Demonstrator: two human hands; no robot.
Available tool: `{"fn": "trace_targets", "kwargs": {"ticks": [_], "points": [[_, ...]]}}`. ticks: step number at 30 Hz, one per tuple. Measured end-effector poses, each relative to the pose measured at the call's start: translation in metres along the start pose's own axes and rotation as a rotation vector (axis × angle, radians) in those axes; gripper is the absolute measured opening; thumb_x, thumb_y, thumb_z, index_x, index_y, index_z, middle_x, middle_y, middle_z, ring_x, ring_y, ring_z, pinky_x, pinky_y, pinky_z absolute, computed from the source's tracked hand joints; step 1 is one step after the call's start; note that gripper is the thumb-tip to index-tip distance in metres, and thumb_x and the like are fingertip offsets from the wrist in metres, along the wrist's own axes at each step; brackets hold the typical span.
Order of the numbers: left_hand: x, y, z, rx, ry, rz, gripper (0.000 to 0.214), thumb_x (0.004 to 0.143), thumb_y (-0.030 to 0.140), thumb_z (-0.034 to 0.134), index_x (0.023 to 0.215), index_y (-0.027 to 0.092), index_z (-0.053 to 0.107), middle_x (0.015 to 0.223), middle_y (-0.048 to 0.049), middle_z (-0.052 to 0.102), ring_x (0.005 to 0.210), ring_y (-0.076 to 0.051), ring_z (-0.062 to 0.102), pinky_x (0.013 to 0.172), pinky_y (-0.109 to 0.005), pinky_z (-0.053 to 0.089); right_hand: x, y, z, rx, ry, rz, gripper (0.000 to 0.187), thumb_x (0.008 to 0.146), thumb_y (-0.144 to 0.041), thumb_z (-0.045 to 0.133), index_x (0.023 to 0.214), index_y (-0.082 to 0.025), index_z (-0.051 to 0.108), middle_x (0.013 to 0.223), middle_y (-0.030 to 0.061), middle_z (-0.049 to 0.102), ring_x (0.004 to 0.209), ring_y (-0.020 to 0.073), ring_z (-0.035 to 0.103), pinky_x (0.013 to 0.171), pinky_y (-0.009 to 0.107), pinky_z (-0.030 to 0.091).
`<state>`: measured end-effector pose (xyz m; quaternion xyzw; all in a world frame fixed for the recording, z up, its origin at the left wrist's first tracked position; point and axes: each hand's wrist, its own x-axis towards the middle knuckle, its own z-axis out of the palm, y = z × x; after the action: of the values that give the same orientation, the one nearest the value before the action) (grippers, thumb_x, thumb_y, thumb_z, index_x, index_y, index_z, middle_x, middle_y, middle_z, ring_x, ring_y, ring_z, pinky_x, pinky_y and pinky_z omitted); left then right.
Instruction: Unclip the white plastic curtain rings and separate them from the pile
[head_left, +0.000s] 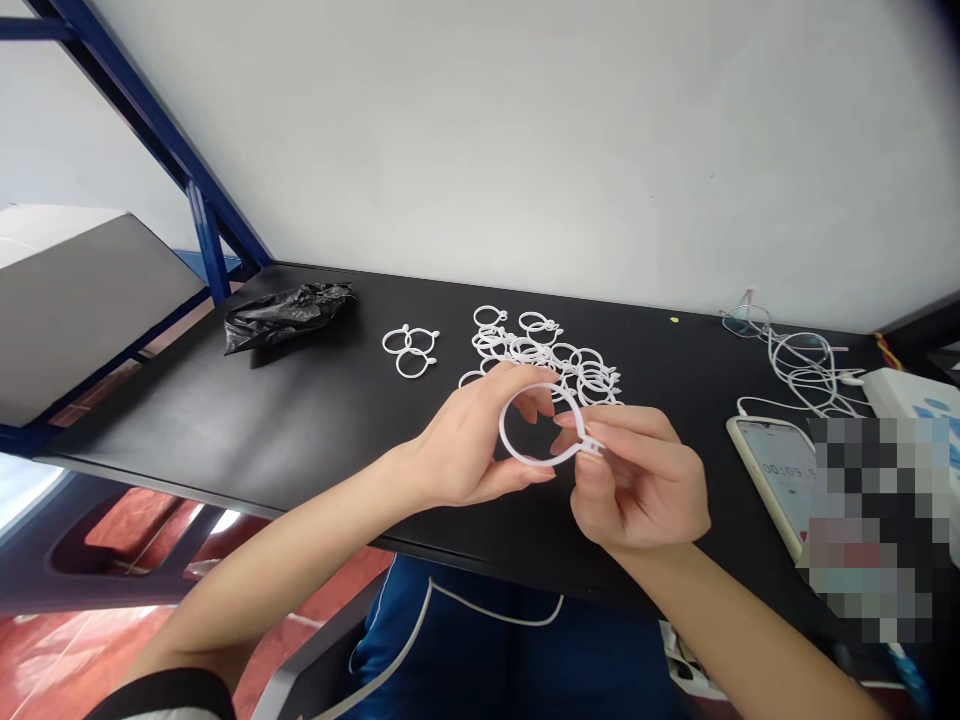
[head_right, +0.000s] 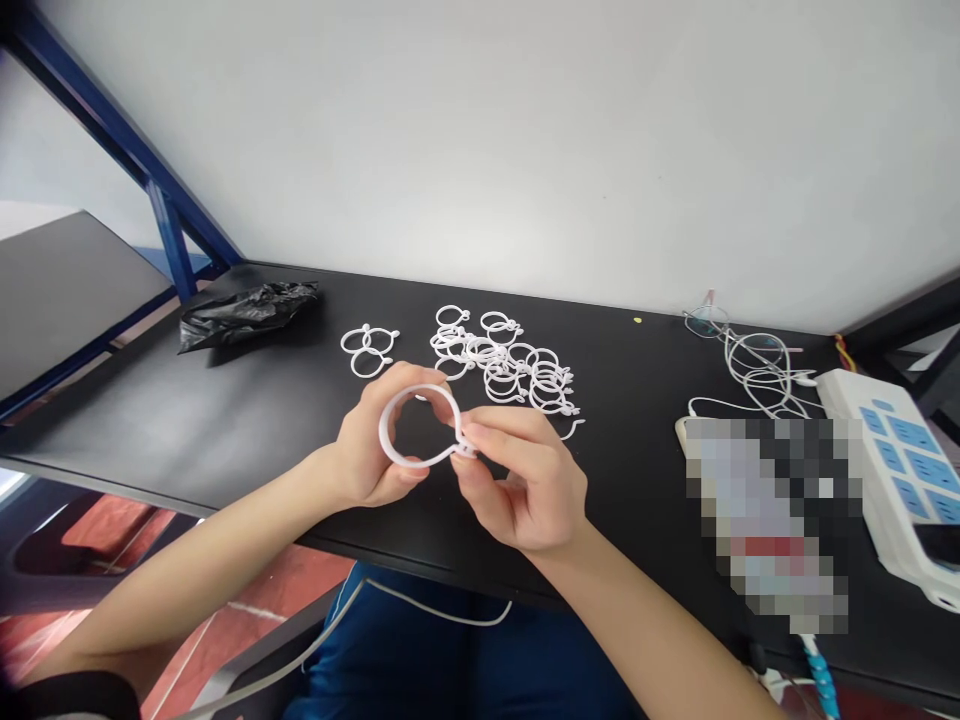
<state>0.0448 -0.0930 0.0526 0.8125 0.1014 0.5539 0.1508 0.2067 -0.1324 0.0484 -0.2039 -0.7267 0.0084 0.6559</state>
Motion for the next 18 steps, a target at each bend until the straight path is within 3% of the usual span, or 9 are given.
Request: {"fn": "trace_targets", "kwargs": {"ticks": [7, 18], "points": [[-0.0015, 0.0040, 0.0031, -0.075, -0.012, -0.035, 0.052, 0.098, 0.054, 0.049, 0.133, 0.016, 0.043, 0.086, -0.0024, 0.057, 0.072, -0.013, 0.057, 0.064, -0.025, 0.053, 0.0008, 0.0055, 0.0016, -0.032, -0.032, -0.023, 0.006, 0.093, -0.017, 0.057, 0.096, -0.014, 0.062, 0.072, 0.0037, 0.065, 0.062, 0.0149, 0.065, 0.050, 0.025, 0.054], [0.0026, 0.0043, -0.0043, -0.051, -0.075, -0.035, 0.049, 0.099, 0.052, 0.045, 0.133, 0.017, 0.042, 0.085, -0.0022, 0.056, 0.072, -0.015, 0.060, 0.065, -0.028, 0.054, -0.0028, 0.0062, 0.0045, -0.081, -0.031, -0.053, 0.007, 0.096, -0.016, 0.051, 0.096, -0.015, 0.058, 0.064, 0.0007, 0.058, 0.052, 0.0120, 0.055, 0.044, 0.025, 0.046]]}}
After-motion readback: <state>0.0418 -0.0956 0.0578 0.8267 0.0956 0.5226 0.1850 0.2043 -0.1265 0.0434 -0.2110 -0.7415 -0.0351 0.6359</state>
